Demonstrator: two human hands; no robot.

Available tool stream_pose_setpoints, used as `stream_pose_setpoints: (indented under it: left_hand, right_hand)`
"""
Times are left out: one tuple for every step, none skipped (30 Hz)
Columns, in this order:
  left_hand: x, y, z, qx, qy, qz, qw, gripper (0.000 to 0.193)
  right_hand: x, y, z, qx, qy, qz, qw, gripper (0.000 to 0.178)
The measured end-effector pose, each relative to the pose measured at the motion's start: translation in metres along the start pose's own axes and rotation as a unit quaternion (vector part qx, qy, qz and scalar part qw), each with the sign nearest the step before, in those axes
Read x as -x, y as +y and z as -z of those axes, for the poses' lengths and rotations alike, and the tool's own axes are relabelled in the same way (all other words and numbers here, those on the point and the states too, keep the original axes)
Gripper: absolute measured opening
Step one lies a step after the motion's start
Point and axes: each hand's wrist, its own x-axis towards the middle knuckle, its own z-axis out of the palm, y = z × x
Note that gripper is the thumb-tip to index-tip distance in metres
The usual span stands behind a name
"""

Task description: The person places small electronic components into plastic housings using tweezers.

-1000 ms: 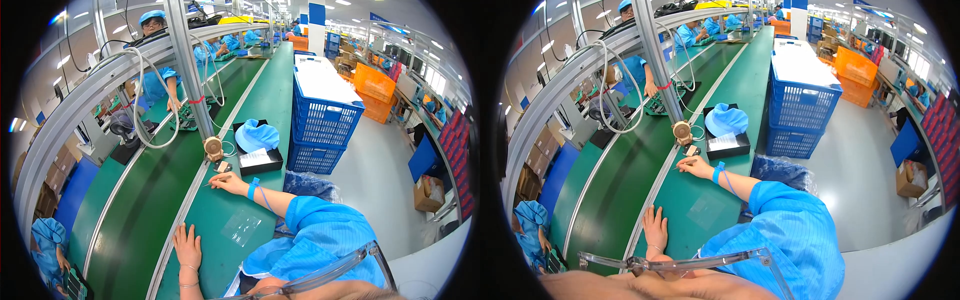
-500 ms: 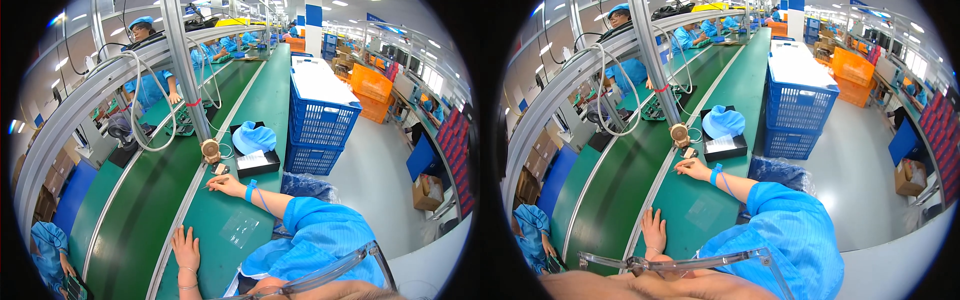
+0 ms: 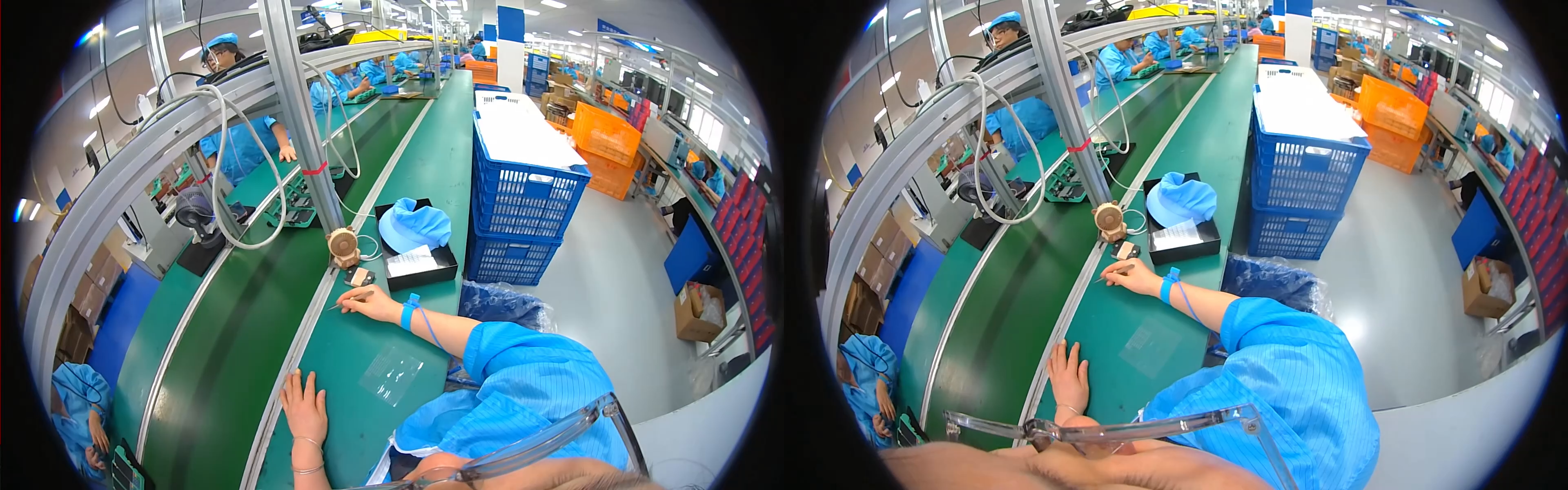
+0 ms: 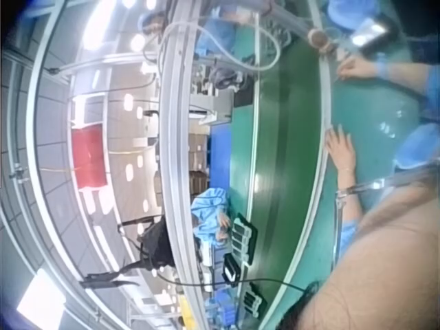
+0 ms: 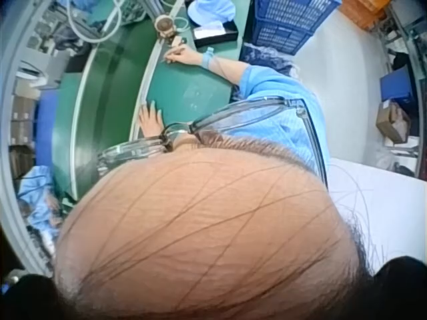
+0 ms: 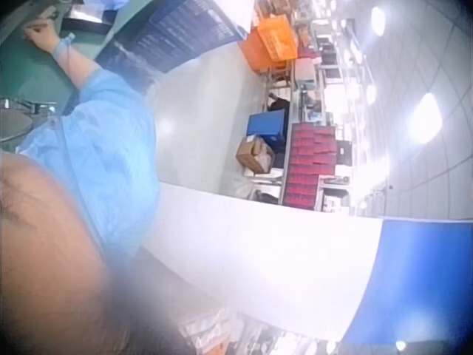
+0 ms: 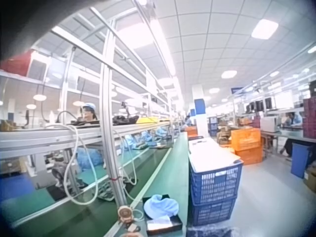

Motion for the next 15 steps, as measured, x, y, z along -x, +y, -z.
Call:
stream_pose_setpoints:
  left_hand:
    - [0.0004,0.0001,0.0001,-0.002,0.002,-0.001,1.000,0.040]
    - [0.0004,0.0004,0.0004,-0.001,0.001,-0.001,1.000,0.040]
    - [0.0003,0.0009,0.0008,-0.001,-0.001,0.000,1.000,0.040]
    - [0.0005,0.0014,0.0011,0.000,-0.004,0.001,1.000,0.040]
    - [0.0005,0.0010,0.0012,0.000,-0.004,0.000,1.000,0.040]
    - [0.0009,0.0007,0.0011,0.001,-0.004,0.000,1.000,0.040]
    - [0.0011,0.0006,0.0010,0.002,-0.005,0.001,1.000,0.039]
    - [0.0007,0.0012,0.0011,0.003,-0.005,0.001,1.000,0.039]
    - [0.0004,0.0019,0.0016,0.004,-0.006,0.002,1.000,0.039]
    - [-0.0001,0.0027,0.0013,0.004,-0.006,0.004,1.000,0.039]
    - [0.0003,0.0026,0.0024,0.003,-0.005,0.004,1.000,0.039]
    - [0.0005,0.0026,0.0032,0.002,-0.005,0.004,1.000,0.039]
    - [0.0007,0.0026,0.0043,0.001,-0.004,0.003,1.000,0.039]
    - [-0.0002,0.0022,0.0037,0.001,-0.004,0.002,1.000,0.039]
    - [-0.0004,0.0014,0.0032,0.001,-0.005,0.002,1.000,0.039]
  right_hand:
    - [-0.0001,-0.0005,-0.0006,-0.007,0.002,-0.001,1.000,0.022]
    - [-0.0001,0.0000,-0.0009,-0.015,0.004,-0.001,1.000,0.021]
    - [0.0002,0.0004,-0.0005,-0.015,0.004,-0.001,1.000,0.021]
    - [0.0005,0.0008,0.0000,-0.014,0.002,0.001,1.000,0.020]
    - [0.0002,0.0013,0.0005,-0.013,0.002,0.004,1.000,0.020]
    - [0.0000,0.0022,0.0003,-0.013,0.003,0.004,1.000,0.020]
    - [-0.0002,0.0032,-0.0005,-0.003,0.002,0.011,1.000,0.020]
    - [-0.0002,0.0035,-0.0005,0.008,0.000,0.018,1.000,0.020]
    - [-0.0001,0.0038,0.0000,0.009,0.001,0.017,1.000,0.020]
    - [0.0003,0.0042,0.0006,-0.003,0.004,0.011,1.000,0.020]
    - [-0.0002,0.0034,-0.0007,-0.015,0.005,0.008,1.000,0.020]
    - [-0.0005,0.0024,-0.0013,-0.016,0.005,0.010,1.000,0.020]
    - [-0.0009,0.0013,-0.0016,-0.013,0.002,0.012,1.000,0.020]
    - [-0.0016,0.0015,-0.0005,-0.010,0.000,0.014,1.000,0.020]
    - [-0.0024,0.0017,-0.0002,-0.010,0.001,0.015,1.000,0.020]
